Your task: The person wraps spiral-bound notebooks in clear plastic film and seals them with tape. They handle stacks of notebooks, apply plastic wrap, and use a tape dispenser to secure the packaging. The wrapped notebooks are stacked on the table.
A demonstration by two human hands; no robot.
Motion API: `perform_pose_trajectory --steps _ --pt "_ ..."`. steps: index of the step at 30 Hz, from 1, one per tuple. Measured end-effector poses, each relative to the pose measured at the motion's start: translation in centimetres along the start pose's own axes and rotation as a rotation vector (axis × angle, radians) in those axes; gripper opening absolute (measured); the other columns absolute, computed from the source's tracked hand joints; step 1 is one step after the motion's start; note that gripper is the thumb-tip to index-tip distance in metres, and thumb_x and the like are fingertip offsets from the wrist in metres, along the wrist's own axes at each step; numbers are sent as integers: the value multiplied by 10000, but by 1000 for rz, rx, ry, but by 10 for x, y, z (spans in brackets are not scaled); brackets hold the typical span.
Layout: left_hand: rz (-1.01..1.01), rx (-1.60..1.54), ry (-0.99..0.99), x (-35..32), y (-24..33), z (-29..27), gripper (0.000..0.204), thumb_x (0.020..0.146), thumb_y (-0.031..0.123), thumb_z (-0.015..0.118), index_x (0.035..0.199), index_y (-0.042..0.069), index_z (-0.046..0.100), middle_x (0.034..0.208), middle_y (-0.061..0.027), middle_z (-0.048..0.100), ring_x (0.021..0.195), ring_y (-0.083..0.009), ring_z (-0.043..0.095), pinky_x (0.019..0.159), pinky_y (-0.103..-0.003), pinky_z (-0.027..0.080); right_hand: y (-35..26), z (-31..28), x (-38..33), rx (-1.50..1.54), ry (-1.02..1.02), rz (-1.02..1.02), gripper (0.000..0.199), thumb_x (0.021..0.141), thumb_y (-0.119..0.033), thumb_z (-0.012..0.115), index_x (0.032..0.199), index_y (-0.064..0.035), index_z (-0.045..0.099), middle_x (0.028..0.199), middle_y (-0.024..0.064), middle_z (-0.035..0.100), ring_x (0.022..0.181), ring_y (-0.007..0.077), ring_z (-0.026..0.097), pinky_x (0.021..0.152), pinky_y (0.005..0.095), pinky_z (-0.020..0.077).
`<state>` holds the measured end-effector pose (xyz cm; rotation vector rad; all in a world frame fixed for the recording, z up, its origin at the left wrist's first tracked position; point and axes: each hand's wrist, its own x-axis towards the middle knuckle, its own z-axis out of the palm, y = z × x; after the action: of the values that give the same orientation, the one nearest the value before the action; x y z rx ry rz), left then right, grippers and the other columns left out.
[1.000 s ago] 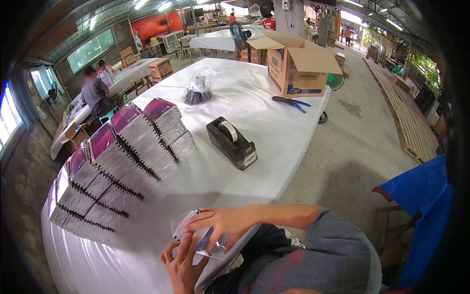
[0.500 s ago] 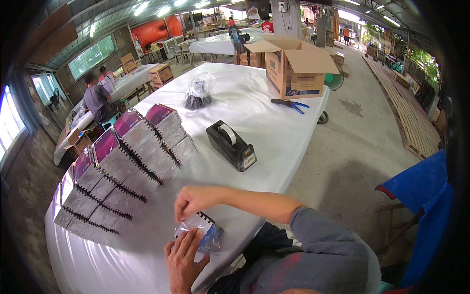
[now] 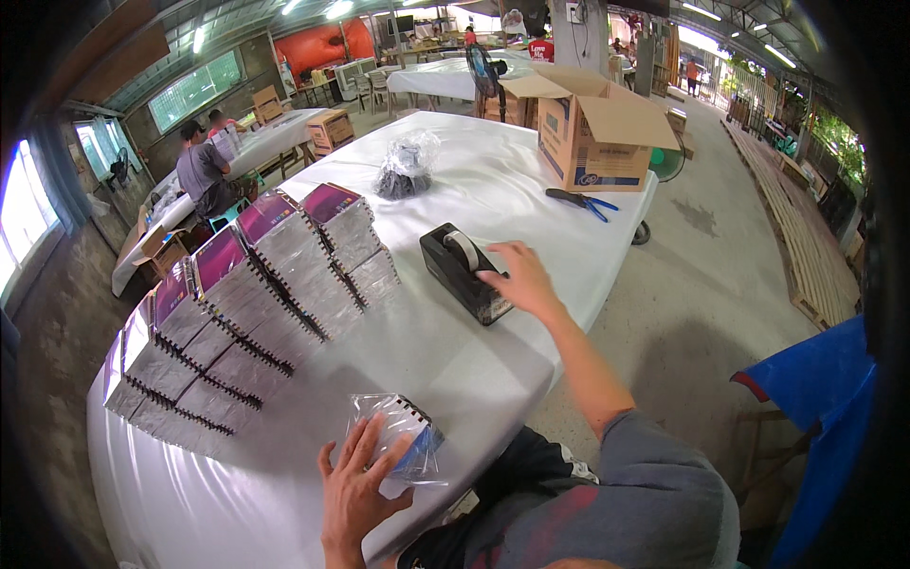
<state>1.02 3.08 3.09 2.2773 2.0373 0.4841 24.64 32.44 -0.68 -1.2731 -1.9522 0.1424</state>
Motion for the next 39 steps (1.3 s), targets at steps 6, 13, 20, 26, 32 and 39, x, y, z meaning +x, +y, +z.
perform_pose_trajectory --steps 6,13,20,26,32,39 --pt "3 17 -64 1 1 -5 818 447 247 834 1197 388 540 1410 -22 396 1285 -248 389 1004 -534 226 62 8 4 259 -515 512 510 795 -481 623 1068 -52 585 1064 126 601 989 292 545 801 384 442" --pt "-1 34 -60 -1 1 -4 842 448 255 835 1214 402 518 1419 -15 383 1290 -239 384 1010 -549 210 36 9 15 591 -593 617 345 793 -433 642 912 -109 639 920 20 600 852 149 504 706 325 389" --pt "-18 46 -60 0 2 -2 833 452 263 834 1211 403 519 1424 -14 376 1299 -227 370 1020 -559 185 36 16 0 1073 -481 765 133 843 -226 623 920 -119 636 1056 17 568 1008 158 465 743 411 407" --pt "-27 34 -96 1 2 -6 817 466 265 826 1211 403 521 1427 -13 371 1299 -230 369 1019 -574 175 41 18 -29 1370 -282 688 184 786 -255 699 881 -99 673 1245 48 476 1065 255 495 833 498 421" --pt "-40 10 -197 5 3 -18 826 561 234 795 1277 456 447 1444 32 336 1320 -164 324 1006 -596 178 51 25 -48 -185 96 65 54 734 -158 683 744 -110 704 1315 111 413 1214 313 393 1017 528 261" --pt "-28 -46 -209 1 -4 -13 937 493 207 831 1291 471 419 1471 53 284 1367 -181 229 1030 -615 141 -24 -32 -53 514 -450 237 231 782 -93 643 1010 -94 684 762 64 666 587 74 547 530 224 430"
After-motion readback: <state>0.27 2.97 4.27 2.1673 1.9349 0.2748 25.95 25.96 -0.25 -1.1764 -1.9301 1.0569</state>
